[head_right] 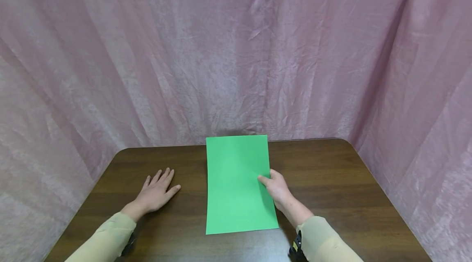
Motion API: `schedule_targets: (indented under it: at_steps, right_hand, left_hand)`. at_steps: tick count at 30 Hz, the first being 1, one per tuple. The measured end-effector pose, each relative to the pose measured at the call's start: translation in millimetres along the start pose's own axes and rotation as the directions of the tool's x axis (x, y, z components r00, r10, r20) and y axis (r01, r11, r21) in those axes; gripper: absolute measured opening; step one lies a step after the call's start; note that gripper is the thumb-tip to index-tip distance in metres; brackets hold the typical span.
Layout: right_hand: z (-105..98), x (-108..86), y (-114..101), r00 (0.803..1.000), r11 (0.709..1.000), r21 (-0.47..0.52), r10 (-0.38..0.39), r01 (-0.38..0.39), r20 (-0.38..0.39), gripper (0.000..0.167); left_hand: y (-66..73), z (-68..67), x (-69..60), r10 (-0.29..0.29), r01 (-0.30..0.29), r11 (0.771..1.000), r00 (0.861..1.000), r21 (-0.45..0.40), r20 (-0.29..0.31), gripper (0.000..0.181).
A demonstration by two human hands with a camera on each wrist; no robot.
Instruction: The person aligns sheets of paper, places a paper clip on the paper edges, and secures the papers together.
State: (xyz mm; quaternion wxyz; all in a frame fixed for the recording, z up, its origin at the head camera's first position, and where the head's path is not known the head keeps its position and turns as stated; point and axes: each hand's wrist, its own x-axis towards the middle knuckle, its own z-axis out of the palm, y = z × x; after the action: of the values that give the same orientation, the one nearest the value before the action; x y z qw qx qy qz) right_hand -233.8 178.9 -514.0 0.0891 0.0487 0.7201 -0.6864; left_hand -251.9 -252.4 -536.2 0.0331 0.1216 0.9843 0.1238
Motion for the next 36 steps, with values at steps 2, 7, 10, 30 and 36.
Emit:
schedule_targets:
  at_steps: [2, 7, 10, 30, 36]
  right_hand:
    - [0.1, 0.4, 0.3, 1.000, 1.000, 0.006, 0.003, -0.003, -0.002, 0.039]
    - [0.6, 1.2, 1.4, 1.000, 1.000, 0.015, 0.006, -0.006, -0.003, 0.039]
    - [0.7, 0.6, 1.3, 1.000, 1.000, 0.016, 0.003, -0.003, -0.001, 0.039]
    - [1.3, -0.2, 1.8, 1.000, 1.000, 0.016, -0.007, 0.007, -0.001, 0.039]
    - [0.8, -0.8, 1.0, 1.000, 1.000, 0.010, -0.006, 0.006, -0.002, 0.040]
  left_hand:
    - [3.5, 1.4, 1.7, 0.007, -0.007, 1.000, 1.000, 0.004, 0.010, 0.083]
    - [14.6, 3.1, 6.2, 0.031, -0.031, 1.000, 0.999, 0.002, 0.015, 0.080]
    - [22.8, 2.9, 8.9, 0.047, -0.047, 0.999, 0.999, -0.014, 0.009, 0.078]
    - [59.7, 13.6, 19.6, 0.150, -0.152, 0.988, 0.988, 0.037, 0.042, 0.076]
    - [66.9, 15.0, 17.0, 0.223, -0.225, 0.972, 0.974, 0.059, 0.040, 0.072]
